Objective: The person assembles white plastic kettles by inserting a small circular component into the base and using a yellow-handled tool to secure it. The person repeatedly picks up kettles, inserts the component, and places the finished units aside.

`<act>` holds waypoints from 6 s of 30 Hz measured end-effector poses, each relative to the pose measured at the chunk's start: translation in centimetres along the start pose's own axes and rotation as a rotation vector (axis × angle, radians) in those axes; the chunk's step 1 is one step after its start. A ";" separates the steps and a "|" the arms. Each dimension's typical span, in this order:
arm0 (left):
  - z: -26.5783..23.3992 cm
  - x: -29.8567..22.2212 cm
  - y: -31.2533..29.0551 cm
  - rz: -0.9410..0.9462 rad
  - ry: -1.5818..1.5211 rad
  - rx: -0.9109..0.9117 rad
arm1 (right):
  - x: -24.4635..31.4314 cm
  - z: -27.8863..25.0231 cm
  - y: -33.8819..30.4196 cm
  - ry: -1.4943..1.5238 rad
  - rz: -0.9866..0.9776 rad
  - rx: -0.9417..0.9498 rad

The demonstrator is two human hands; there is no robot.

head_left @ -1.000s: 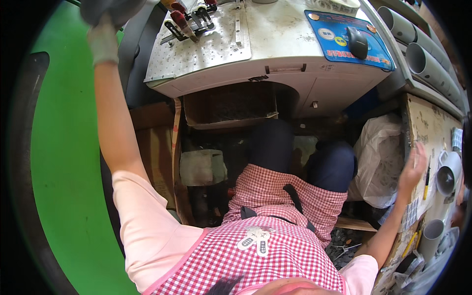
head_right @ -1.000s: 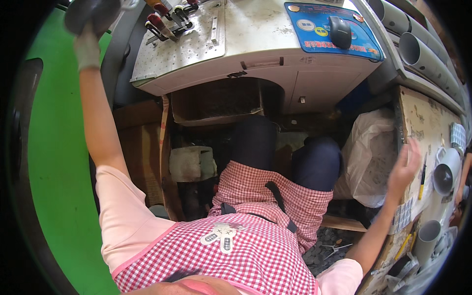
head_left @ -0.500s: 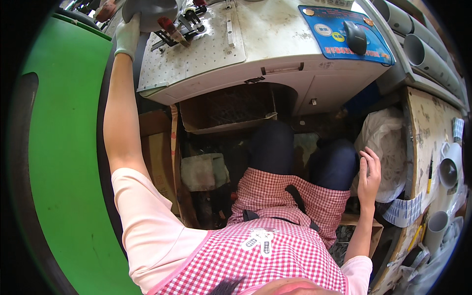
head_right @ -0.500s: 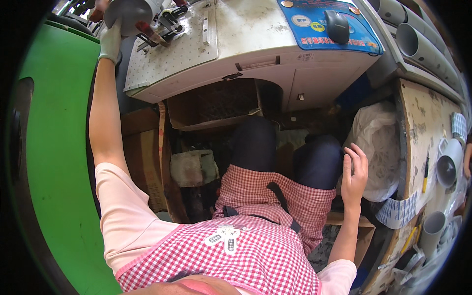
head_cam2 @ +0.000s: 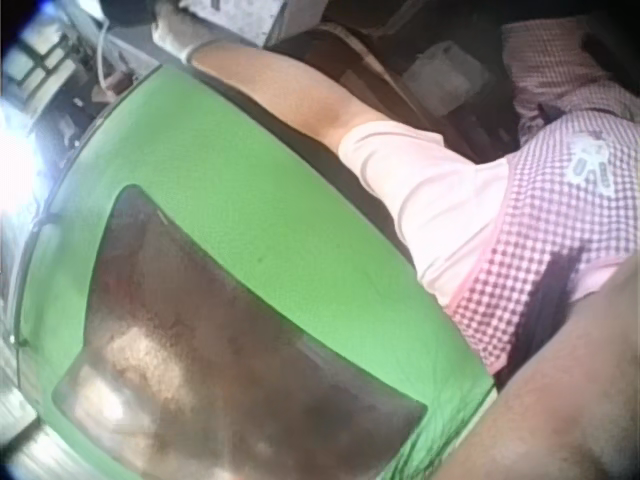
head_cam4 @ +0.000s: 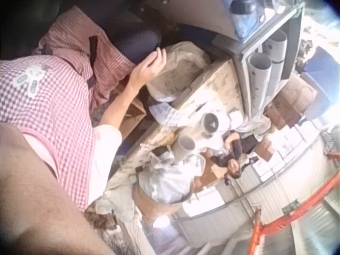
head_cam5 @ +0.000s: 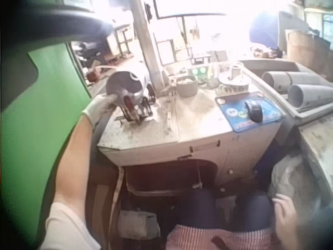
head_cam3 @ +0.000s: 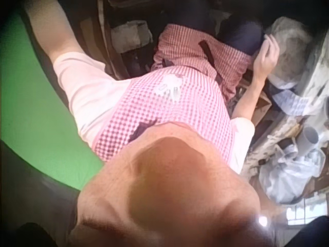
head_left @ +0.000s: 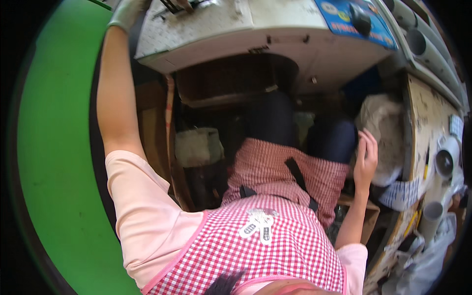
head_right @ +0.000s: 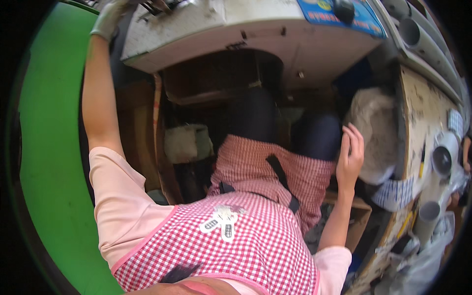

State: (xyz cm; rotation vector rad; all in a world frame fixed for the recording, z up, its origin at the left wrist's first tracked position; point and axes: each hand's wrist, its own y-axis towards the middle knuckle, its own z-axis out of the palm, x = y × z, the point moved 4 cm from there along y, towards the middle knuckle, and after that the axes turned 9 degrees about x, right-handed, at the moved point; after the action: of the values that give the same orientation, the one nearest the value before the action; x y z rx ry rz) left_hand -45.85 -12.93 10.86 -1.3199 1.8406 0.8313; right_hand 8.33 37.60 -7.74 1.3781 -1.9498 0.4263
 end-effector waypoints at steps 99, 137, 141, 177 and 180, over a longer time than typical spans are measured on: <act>29.7 -14.3 -42.0 0.900 0.391 0.498 | 17.0 3.6 -3.3 -0.522 -0.215 0.803; 22.7 -5.0 -31.3 0.730 0.371 -0.334 | -35.2 -30.7 2.7 -0.867 0.783 -0.171; 22.3 -3.6 -30.0 0.586 0.520 -0.279 | -32.9 -29.6 3.3 -1.404 0.624 0.156; 26.8 -13.2 -40.2 0.647 0.031 0.192 | 16.2 -5.2 -2.6 0.206 -0.441 0.075; 26.7 -13.0 -40.7 0.607 0.011 0.217 | 20.1 -2.2 -4.0 1.154 -0.267 0.542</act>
State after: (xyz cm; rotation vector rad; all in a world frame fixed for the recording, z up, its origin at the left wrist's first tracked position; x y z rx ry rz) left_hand 0.85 4.60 3.53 -0.6282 2.3045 0.8866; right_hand 8.99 23.66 7.44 1.2131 -0.7107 1.3217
